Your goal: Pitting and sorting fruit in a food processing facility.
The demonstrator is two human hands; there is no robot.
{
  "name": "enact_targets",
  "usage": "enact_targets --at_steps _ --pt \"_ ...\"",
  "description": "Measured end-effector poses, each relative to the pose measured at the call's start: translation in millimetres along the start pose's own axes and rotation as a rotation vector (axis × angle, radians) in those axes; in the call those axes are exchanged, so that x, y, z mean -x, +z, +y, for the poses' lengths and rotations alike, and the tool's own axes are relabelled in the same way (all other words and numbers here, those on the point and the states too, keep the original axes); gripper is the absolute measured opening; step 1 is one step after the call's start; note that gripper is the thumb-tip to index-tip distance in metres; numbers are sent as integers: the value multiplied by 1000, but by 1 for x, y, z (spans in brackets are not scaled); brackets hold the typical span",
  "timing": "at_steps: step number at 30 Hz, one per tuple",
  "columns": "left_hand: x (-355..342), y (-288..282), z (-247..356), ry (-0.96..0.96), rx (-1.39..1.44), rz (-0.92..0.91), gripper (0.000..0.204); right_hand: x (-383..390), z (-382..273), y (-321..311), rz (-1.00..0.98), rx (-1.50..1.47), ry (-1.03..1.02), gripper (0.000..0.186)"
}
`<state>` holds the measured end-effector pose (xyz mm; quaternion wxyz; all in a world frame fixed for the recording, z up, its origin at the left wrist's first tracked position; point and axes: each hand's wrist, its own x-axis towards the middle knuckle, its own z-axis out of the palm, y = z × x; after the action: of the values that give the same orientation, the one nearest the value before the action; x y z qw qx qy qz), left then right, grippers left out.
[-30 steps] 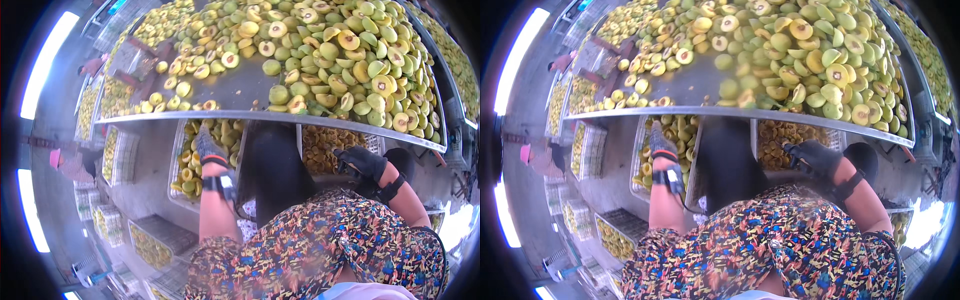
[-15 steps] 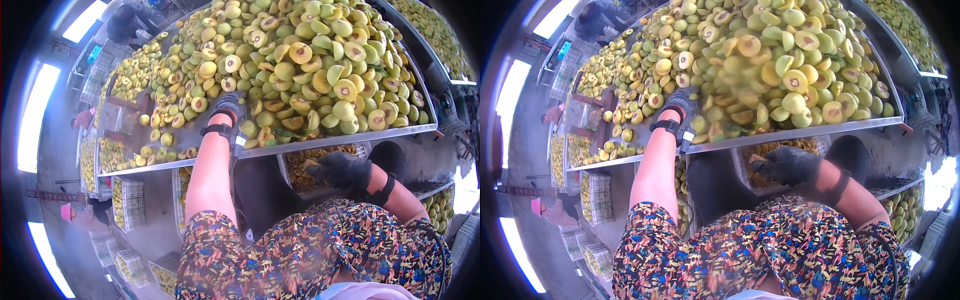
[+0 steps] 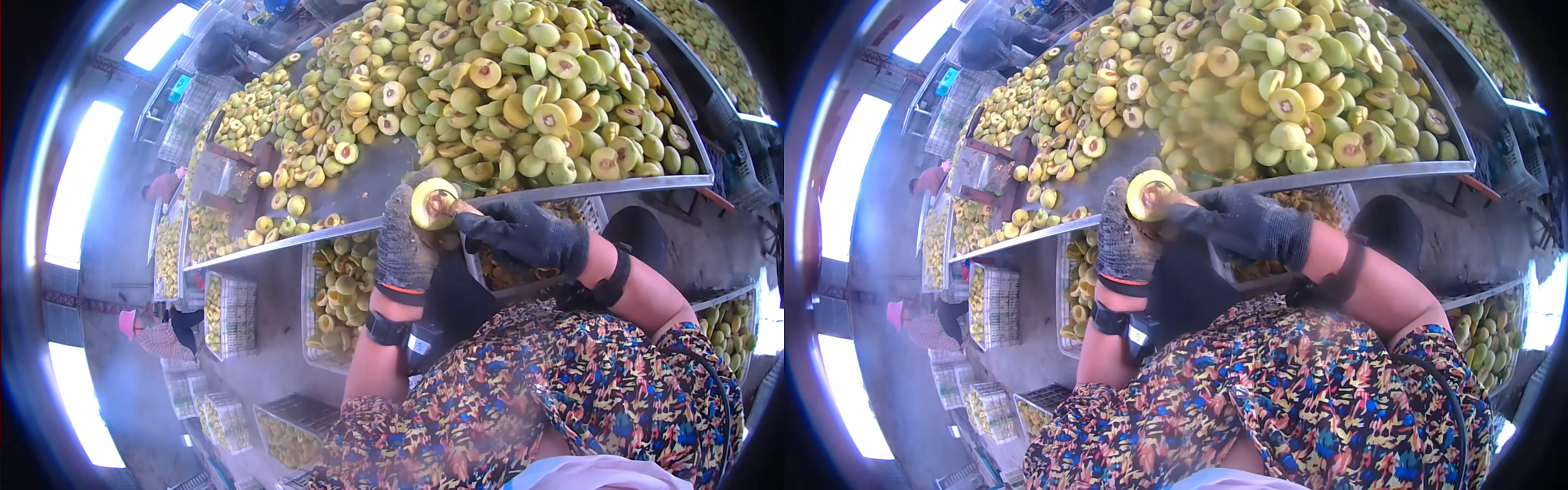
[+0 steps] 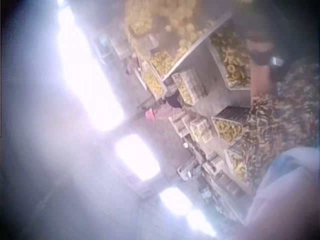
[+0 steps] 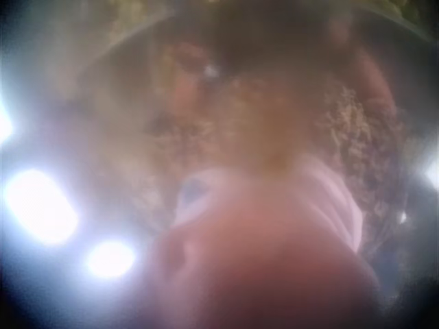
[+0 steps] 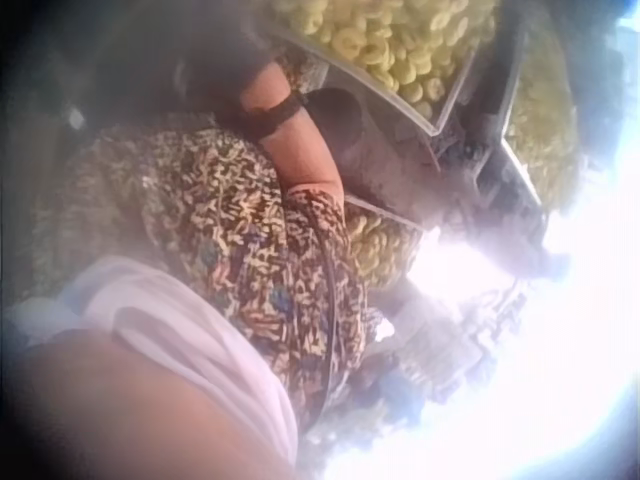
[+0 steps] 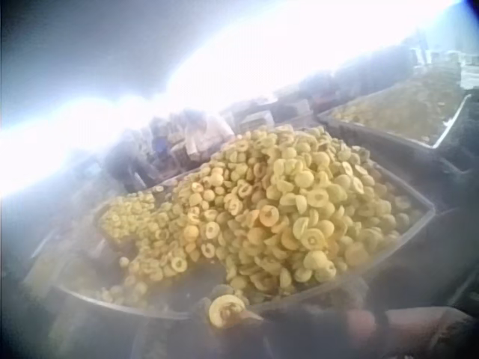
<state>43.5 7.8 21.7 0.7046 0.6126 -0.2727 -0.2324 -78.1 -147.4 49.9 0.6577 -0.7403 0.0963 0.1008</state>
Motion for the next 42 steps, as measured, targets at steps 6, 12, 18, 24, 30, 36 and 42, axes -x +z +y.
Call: enact_targets --at_steps 6,12,18,24,30,36,42 --pt "9 15 4 -229 518 116 62 12 12 14 90 -23 -287 33" --pt "12 17 5 -299 530 139 58 17 10 21 272 488 -386 21" --pt "6 -3 -9 -351 434 103 47 12 24 15 324 850 -469 43" --pt "-8 -28 -16 385 -1067 -448 38 6 29 7 313 953 -363 35" --pt "8 19 -26 482 -10 32 52 9 -1 14 67 -114 159 47" --pt "1 4 -5 854 -446 190 43 11 -5 20 -184 -236 -49 49" --pt "12 15 33 -264 549 192 42 17 -13 22 -273 -364 -38 56"
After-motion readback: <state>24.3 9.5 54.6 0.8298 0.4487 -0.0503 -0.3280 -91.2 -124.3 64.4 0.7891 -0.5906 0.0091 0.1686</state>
